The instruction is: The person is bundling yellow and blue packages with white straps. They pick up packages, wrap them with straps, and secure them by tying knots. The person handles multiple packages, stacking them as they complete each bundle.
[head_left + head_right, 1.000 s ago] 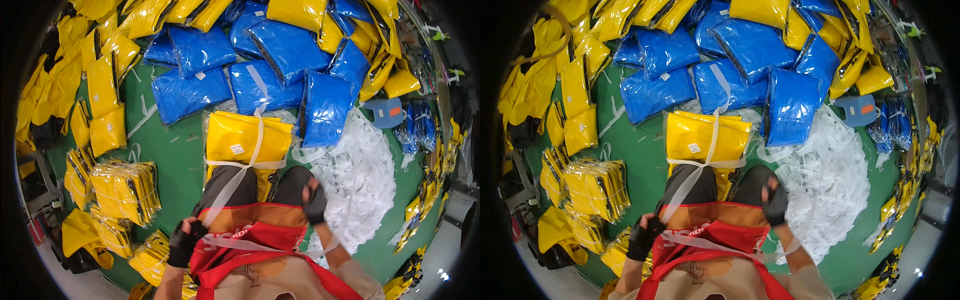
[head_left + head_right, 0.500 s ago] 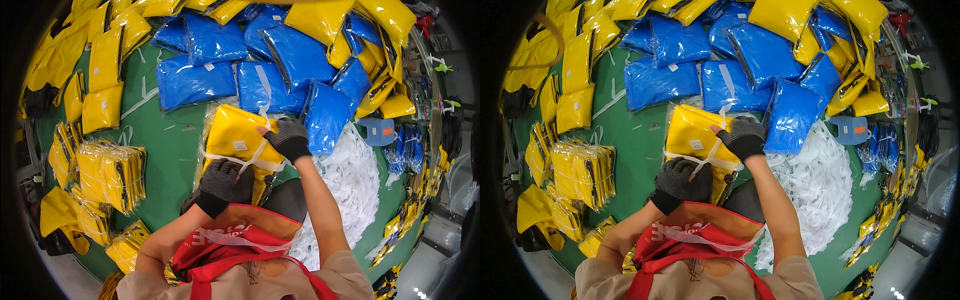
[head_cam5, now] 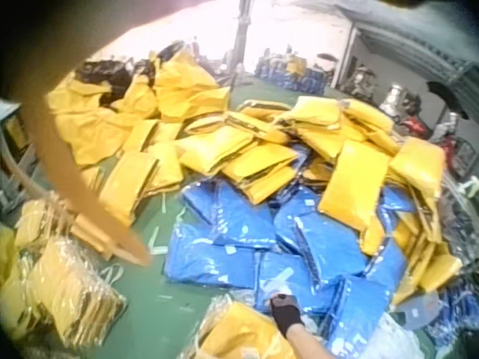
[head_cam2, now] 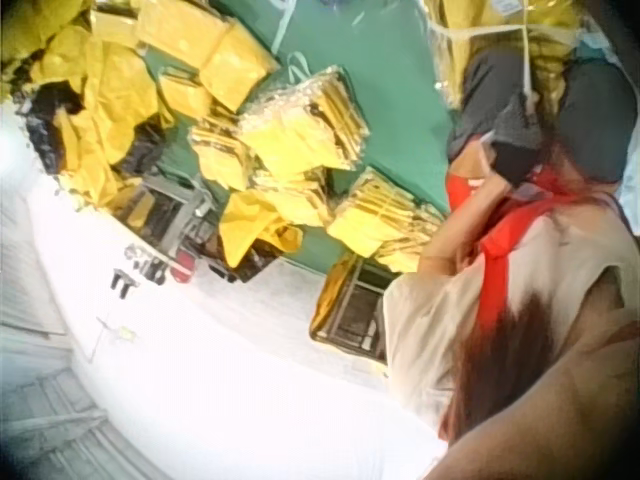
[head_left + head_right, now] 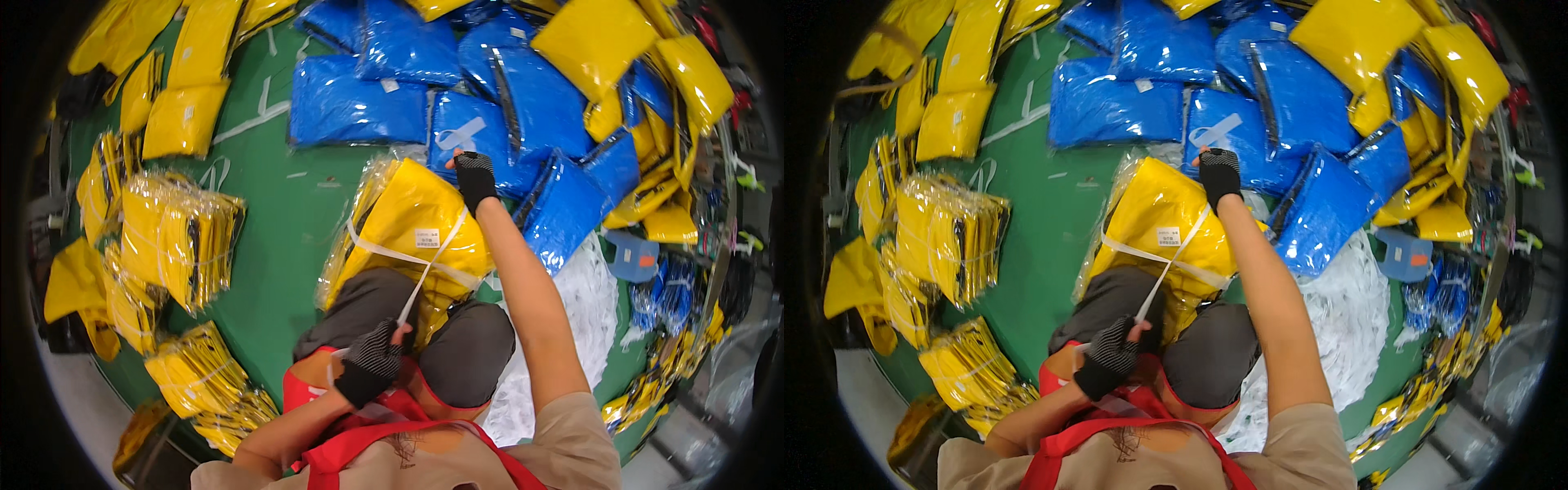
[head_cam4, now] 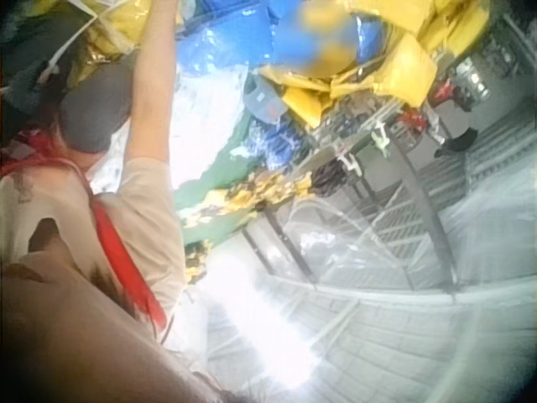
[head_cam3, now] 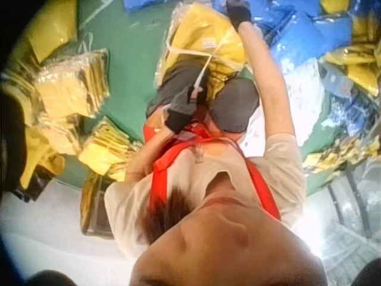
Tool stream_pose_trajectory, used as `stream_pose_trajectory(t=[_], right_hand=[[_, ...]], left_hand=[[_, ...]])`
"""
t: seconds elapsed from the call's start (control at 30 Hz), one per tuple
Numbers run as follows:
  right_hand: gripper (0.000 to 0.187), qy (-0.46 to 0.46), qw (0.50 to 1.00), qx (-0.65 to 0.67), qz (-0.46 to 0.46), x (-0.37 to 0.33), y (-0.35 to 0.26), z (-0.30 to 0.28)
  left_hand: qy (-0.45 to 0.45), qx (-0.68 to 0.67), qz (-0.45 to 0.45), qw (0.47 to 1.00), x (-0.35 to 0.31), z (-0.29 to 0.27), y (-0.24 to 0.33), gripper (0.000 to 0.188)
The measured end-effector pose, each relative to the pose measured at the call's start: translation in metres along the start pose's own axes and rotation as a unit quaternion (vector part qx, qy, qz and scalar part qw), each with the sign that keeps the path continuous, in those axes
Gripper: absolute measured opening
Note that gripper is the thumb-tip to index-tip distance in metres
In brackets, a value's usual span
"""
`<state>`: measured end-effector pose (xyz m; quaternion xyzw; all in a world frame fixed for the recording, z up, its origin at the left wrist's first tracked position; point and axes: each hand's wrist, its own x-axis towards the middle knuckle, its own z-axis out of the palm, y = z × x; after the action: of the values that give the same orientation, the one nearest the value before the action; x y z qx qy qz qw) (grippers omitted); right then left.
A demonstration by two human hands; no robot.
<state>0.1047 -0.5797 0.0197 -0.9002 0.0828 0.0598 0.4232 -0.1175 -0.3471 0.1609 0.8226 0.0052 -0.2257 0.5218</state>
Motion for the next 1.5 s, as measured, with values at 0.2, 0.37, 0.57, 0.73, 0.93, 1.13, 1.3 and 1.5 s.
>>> stream_pose_trajectory(t=[0.2,0.37,0.57,0.73,0.93,1.13,1.3,1.5], right_hand=[[0.039,-0.074,0.986,0.078,0.127,-0.002,0.002,0.012],[0.039,-0.144,0.967,0.099,0.185,-0.009,-0.006,0.005],[0.041,-0.126,0.983,-0.090,0.097,-0.014,0.001,0.020],[0.044,-0.144,0.967,-0.210,0.025,0.024,0.007,0.052],[0.041,-0.262,0.936,-0.208,0.113,0.072,0.074,0.096],[0.042,-0.322,0.898,-0.278,-0.109,0.078,0.176,0.131],[0.042,-0.296,0.925,-0.235,-0.037,0.070,0.145,0.113],[0.041,-0.201,0.973,-0.110,0.023,0.049,0.119,0.077]], left_hand=[[-0.017,0.158,-0.197,0.968,-0.052,-0.016,-0.030,0.019],[-0.082,0.175,-0.218,0.957,-0.076,0.013,-0.121,0.016],[-0.027,-0.032,-0.585,0.810,-0.094,0.151,-0.263,0.027],[-0.194,0.034,-0.543,0.816,-0.117,0.213,-0.301,0.034],[-0.178,-0.017,-0.570,0.802,-0.073,0.198,-0.292,0.034],[-0.152,-0.027,-0.559,0.814,-0.056,0.175,-0.302,0.036],[-0.126,0.001,-0.532,0.837,-0.062,0.155,-0.338,0.037],[-0.090,0.063,-0.436,0.893,-0.044,0.119,-0.379,0.040]])
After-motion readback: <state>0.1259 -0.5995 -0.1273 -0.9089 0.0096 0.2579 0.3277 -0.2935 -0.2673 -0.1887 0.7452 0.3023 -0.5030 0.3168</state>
